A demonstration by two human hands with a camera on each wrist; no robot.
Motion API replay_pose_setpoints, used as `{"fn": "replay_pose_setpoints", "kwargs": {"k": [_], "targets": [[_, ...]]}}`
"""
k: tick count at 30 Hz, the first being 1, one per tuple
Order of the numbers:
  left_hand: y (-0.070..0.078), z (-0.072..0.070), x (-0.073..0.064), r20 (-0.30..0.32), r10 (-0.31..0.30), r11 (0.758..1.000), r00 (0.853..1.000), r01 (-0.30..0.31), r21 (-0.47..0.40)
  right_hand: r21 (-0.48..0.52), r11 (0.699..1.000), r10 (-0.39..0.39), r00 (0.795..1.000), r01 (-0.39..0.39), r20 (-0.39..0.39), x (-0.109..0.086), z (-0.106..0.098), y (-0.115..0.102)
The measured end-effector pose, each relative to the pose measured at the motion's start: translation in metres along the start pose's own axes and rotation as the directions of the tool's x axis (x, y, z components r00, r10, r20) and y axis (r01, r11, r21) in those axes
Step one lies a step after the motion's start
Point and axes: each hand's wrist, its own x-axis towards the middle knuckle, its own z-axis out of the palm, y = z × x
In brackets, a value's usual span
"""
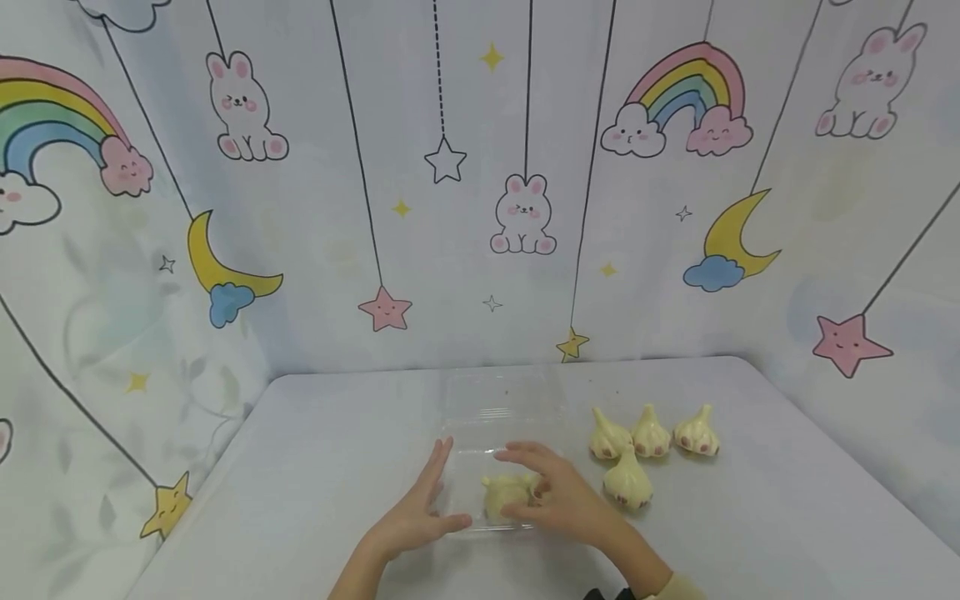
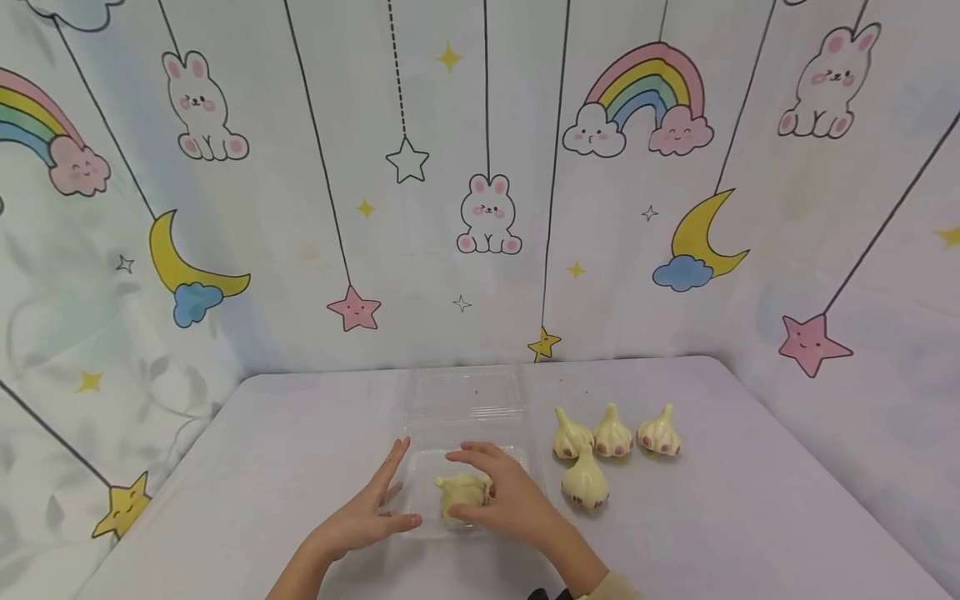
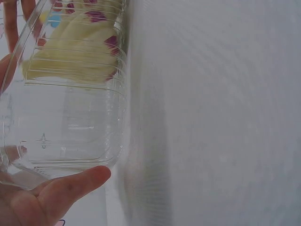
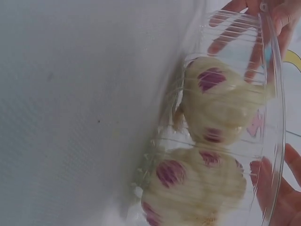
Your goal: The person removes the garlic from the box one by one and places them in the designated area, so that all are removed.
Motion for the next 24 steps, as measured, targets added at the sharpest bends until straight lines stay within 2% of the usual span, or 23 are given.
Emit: {"fn": "replay_pose_setpoints", "kwargs": {"k": [11, 18, 24], "targets": [[-0.001, 0.0, 0.001, -0.001, 0.012, 1.0, 1.0, -0.012, 0.026, -0.027, 0.997, 0.081, 0.991, -0.079, 0.11, 0.002, 0.008, -0.001], [0.0, 0.0, 0.001, -0.004, 0.024, 0.999, 1.0, -0.024, 0.029, -0.087, 0.994, 0.071, 0.986, -0.059, 0.15, 0.004, 0.012, 0.0], [0.002, 0.0, 0.0, 0.002, 0.012, 1.0, 1.0, -0.012, 0.022, -0.066, 0.996, 0.076, 0.979, -0.065, 0.187, 0.006, 0.016, 0.002]]}}
